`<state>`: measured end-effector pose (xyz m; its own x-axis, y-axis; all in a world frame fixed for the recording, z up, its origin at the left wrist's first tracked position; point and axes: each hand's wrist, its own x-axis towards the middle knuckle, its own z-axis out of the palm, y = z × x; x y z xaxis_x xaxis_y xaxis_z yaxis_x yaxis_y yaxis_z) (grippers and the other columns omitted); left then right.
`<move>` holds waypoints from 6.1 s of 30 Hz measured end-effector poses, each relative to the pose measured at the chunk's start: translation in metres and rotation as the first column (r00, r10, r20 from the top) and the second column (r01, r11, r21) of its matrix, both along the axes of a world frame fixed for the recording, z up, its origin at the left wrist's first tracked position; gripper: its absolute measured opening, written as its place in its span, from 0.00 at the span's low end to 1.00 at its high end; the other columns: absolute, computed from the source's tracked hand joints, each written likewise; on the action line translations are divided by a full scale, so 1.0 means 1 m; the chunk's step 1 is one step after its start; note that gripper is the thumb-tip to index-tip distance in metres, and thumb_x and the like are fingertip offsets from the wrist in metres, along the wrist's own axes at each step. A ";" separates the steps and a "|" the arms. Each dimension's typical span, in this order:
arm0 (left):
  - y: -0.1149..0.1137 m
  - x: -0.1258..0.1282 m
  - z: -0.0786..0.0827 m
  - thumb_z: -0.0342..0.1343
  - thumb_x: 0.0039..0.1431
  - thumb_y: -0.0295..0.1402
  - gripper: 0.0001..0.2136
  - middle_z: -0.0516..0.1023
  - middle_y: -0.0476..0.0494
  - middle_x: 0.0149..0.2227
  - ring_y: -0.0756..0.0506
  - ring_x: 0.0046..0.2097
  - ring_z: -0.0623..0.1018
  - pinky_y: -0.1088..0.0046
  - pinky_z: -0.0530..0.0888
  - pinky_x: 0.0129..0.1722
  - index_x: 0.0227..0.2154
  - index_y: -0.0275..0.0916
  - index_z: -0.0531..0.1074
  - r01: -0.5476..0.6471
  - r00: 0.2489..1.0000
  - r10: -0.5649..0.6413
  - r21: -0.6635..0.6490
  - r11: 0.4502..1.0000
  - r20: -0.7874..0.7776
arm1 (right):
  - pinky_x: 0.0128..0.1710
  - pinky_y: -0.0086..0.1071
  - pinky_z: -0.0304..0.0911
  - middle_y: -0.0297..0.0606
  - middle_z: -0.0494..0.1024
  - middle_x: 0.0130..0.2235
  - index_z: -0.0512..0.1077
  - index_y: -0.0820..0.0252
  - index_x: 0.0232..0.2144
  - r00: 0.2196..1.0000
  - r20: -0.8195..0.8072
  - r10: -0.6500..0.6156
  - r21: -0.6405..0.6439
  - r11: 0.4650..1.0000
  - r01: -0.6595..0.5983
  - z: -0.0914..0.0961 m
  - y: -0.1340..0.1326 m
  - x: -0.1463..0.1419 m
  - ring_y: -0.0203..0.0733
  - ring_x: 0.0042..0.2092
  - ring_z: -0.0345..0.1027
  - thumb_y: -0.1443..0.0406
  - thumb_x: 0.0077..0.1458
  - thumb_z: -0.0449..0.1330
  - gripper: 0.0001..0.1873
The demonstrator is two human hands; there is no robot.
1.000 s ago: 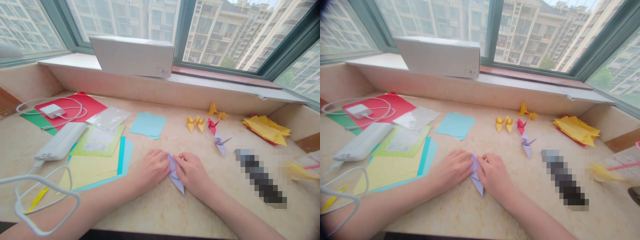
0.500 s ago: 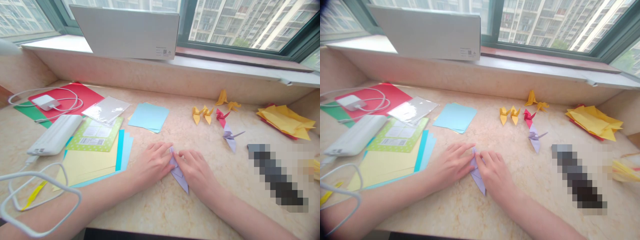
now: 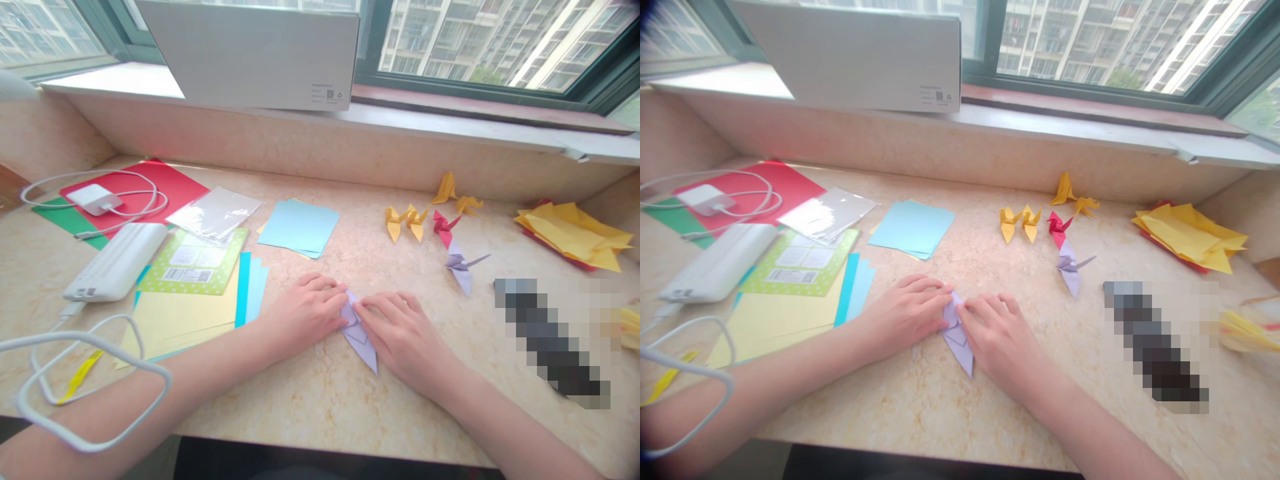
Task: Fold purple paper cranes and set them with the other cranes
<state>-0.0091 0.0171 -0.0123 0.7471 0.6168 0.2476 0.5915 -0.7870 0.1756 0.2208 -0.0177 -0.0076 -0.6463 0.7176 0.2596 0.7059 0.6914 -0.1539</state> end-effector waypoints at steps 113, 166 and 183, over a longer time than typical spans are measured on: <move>0.019 0.006 0.025 0.61 0.57 0.38 0.16 0.77 0.40 0.45 0.36 0.49 0.75 0.53 0.64 0.56 0.47 0.41 0.72 -0.039 0.989 0.042 0.023 0.999 -0.143 | 0.54 0.38 0.60 0.44 0.76 0.49 0.77 0.58 0.44 0.937 -0.245 -0.250 -0.093 0.968 0.234 -0.002 -0.014 -0.030 0.48 0.52 0.68 0.71 0.57 0.55 0.15; 0.013 0.008 0.010 0.65 0.53 0.46 0.19 0.80 0.42 0.34 0.45 0.36 0.79 0.67 0.76 0.40 0.37 0.33 0.78 0.331 0.338 0.659 -0.740 0.585 0.672 | 0.53 0.49 0.62 0.42 0.69 0.57 0.80 0.49 0.36 0.908 -0.404 -0.108 0.084 0.984 0.154 -0.004 0.031 -0.029 0.52 0.54 0.65 0.65 0.63 0.58 0.09; 0.014 0.007 -0.003 0.67 0.53 0.39 0.25 0.79 0.37 0.50 0.39 0.48 0.79 0.62 0.75 0.48 0.55 0.40 0.73 0.414 0.427 0.539 -0.687 0.597 0.726 | 0.54 0.47 0.64 0.45 0.76 0.51 0.75 0.54 0.52 0.899 -0.416 -0.138 0.022 0.987 0.162 -0.005 0.037 -0.029 0.53 0.52 0.69 0.67 0.59 0.62 0.17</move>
<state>-0.0022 0.0310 -0.0154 0.3760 0.9180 0.1261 -0.2144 -0.0462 0.9756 0.1922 0.0190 -0.0122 -0.3587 0.7746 0.5210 0.6838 0.5979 -0.4182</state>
